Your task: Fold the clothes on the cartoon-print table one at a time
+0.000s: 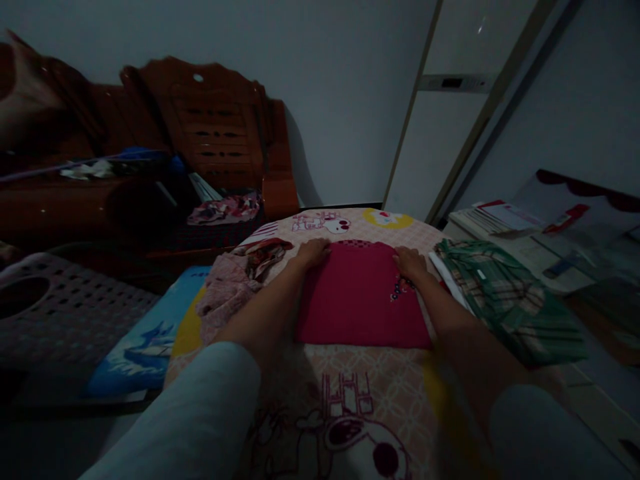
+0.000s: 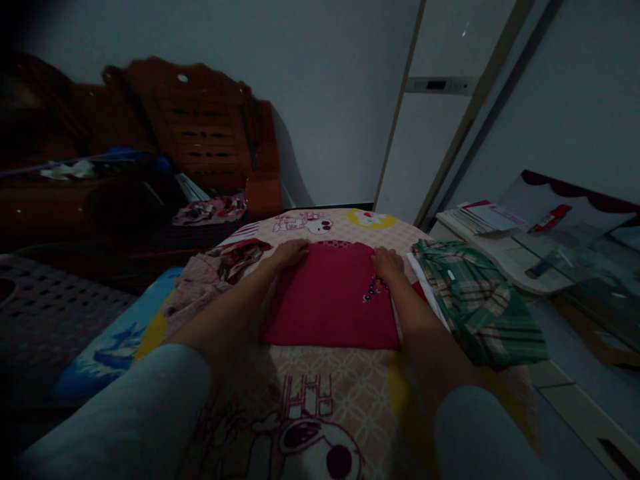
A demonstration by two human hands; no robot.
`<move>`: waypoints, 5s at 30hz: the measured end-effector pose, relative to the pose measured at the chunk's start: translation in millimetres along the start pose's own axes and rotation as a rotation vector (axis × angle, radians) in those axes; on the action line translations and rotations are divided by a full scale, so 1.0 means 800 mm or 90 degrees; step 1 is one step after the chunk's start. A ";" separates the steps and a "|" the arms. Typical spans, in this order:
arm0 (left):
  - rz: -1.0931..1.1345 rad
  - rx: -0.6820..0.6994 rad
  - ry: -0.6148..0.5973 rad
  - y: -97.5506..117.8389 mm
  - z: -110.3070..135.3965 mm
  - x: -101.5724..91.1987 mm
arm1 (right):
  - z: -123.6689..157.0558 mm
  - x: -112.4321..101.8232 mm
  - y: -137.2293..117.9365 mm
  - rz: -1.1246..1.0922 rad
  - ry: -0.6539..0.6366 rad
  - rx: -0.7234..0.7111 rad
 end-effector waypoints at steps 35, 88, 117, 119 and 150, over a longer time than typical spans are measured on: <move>0.108 0.294 -0.028 0.041 0.200 -0.022 | 0.197 -0.021 0.016 -0.289 0.131 -0.294; 0.589 -0.033 -0.098 -0.020 0.166 0.003 | 0.154 0.058 -0.050 -0.212 0.142 -0.342; 0.918 0.015 -0.195 0.009 0.200 0.033 | 0.234 0.016 -0.184 -0.373 0.035 -0.561; 0.917 0.009 -0.196 0.010 0.202 0.031 | 0.231 0.032 -0.180 -0.336 0.031 -0.576; 0.388 -0.070 0.044 0.006 0.208 0.014 | 0.232 0.035 -0.178 -0.289 -0.103 -0.607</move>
Point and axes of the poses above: each hand's wrist, its own z-axis away from the middle knuckle, its own x-axis out of the palm, y = z × x, the point moved 2 cm from there along -z, towards the middle knuckle, and after that the axes turned 11 degrees about -y, right-handed, at the moved point
